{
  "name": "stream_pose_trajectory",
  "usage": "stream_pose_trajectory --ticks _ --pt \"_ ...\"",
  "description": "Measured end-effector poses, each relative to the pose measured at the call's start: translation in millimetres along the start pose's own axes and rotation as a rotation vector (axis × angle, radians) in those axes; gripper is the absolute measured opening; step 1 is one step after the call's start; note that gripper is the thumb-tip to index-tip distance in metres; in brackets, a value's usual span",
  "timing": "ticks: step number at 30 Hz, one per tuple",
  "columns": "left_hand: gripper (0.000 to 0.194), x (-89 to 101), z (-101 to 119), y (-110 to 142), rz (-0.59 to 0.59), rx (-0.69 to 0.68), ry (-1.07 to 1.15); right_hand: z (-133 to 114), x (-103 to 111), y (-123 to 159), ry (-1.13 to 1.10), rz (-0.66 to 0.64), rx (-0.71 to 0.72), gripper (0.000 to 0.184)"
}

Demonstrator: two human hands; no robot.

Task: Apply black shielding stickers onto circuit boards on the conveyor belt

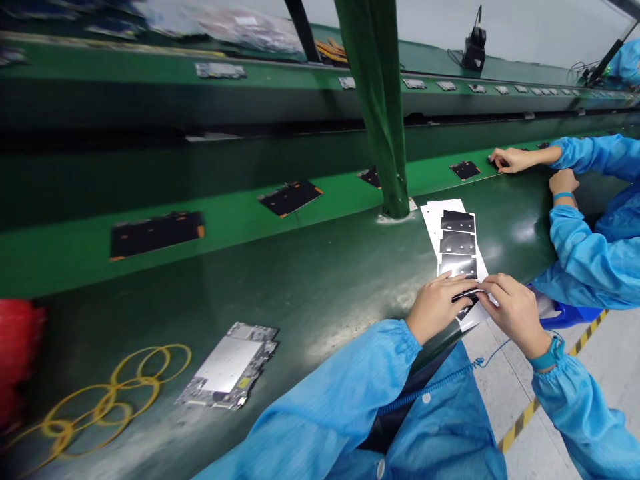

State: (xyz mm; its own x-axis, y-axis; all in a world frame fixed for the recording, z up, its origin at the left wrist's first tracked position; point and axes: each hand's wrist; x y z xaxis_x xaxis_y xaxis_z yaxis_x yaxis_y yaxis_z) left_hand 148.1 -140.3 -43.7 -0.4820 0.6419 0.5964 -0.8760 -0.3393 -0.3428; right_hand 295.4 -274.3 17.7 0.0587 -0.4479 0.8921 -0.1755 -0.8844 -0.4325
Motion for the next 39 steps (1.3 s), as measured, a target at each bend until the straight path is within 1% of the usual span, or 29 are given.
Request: stream_pose_trajectory --ticks 5,7,9,12,14,15,16,17,19,20,21,22,23,24,25,26,28,29,30,31,32,33,34,35,36,37,38,39 --pt "0.034 3.5 5 0 -0.007 0.011 0.024 2 -1 5 -0.088 -0.047 -0.084 0.020" --pt "0.037 6.0 7 1 -0.017 0.026 0.052 3 -1 7 -0.163 -0.038 -0.116 0.020" --pt "0.044 12.0 10 0 -0.032 0.019 0.084 1 -1 7 -0.266 0.003 -0.143 0.019" --pt "0.062 30.6 15 -12 -0.077 -0.088 0.088 -2 8 2 -0.408 0.055 -0.171 0.026" --pt "0.074 48.8 21 -30 -0.144 -0.191 0.037 -4 20 -4 -0.451 0.064 -0.138 0.034" --pt "0.076 58.8 25 -41 -0.186 -0.238 -0.004 -4 26 -7 -0.456 0.073 -0.112 0.037" --pt "0.072 69.1 30 -53 -0.229 -0.278 -0.050 -4 33 -10 -0.453 0.086 -0.091 0.039" --pt "0.062 79.5 36 -65 -0.265 -0.310 -0.096 -4 39 -14 -0.448 0.103 -0.082 0.039" --pt "0.034 100.6 49 -87 -0.307 -0.349 -0.168 -2 50 -22 -0.455 0.164 -0.116 0.036" --pt "0.021 111.3 57 -96 -0.308 -0.352 -0.188 -1 54 -26 -0.475 0.224 -0.158 0.036" --pt "0.015 122.1 65 -102 -0.291 -0.342 -0.192 1 57 -30 -0.508 0.303 -0.213 0.039" --pt "0.013 133.0 73 -106 -0.251 -0.324 -0.174 2 58 -33 -0.550 0.397 -0.274 0.046" --pt "0.013 143.6 80 -109 -0.187 -0.302 -0.129 3 57 -36 -0.600 0.485 -0.332 0.053" --pt "0.012 153.5 86 -109 -0.097 -0.281 -0.056 3 55 -37 -0.661 0.543 -0.377 0.060" --pt "0.010 162.3 91 -109 0.012 -0.261 0.039 2 51 -38 -0.735 0.551 -0.404 0.065" --pt "0.009 169.4 93 -109 0.133 -0.240 0.143 0 45 -38 -0.819 0.501 -0.417 0.069" --pt "0.009 176.6 90 -107 0.358 -0.177 0.317 -8 31 -37 -0.981 0.293 -0.444 0.076" --pt "0.011 176.0 84 -106 0.446 -0.122 0.375 -13 23 -36 -1.043 0.172 -0.478 0.080" --pt "0.013 172.5 76 -104 0.507 -0.050 0.417 -18 16 -35 -1.087 0.065 -0.529 0.083" --pt "0.016 166.3 66 -101 0.535 0.035 0.454 -22 9 -34 -1.119 -0.015 -0.591 0.084" --pt "0.020 157.5 55 -95 0.537 0.121 0.488 -25 3 -33 -1.146 -0.070 -0.651 0.082" --pt "0.028 146.5 44 -87 0.522 0.196 0.517 -26 -3 -32 -1.169 -0.109 -0.703 0.079" --pt "0.041 133.9 34 -76 0.505 0.252 0.524 -25 -8 -31 -1.189 -0.137 -0.747 0.076" --pt "0.056 120.0 25 -62 0.491 0.277 0.498 -23 -13 -30 -1.198 -0.164 -0.781 0.073" --pt "0.069 105.7 17 -46 0.486 0.271 0.432 -19 -18 -29 -1.192 -0.197 -0.804 0.071" --pt "0.078 91.3 11 -29 0.477 0.238 0.313 -14 -23 -27 -1.174 -0.237 -0.816 0.070" --pt "0.080 77.5 7 -13 0.430 0.184 0.173 -8 -28 -25 -1.151 -0.278 -0.823 0.070" --pt "0.076 64.6 4 2 0.340 0.112 0.060 -3 -34 -23 -1.126 -0.313 -0.828 0.069"
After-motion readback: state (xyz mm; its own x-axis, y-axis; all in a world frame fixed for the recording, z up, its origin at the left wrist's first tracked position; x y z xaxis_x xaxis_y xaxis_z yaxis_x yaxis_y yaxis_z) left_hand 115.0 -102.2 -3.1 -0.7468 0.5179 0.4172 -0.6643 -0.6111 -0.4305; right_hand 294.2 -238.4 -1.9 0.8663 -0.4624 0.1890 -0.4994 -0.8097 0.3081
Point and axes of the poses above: each hand's wrist, its own y-axis away from the middle knuckle, its own x-axis out of the back of the hand, z = x × y, and after that the axes turned 8 degrees about -x, right-handed
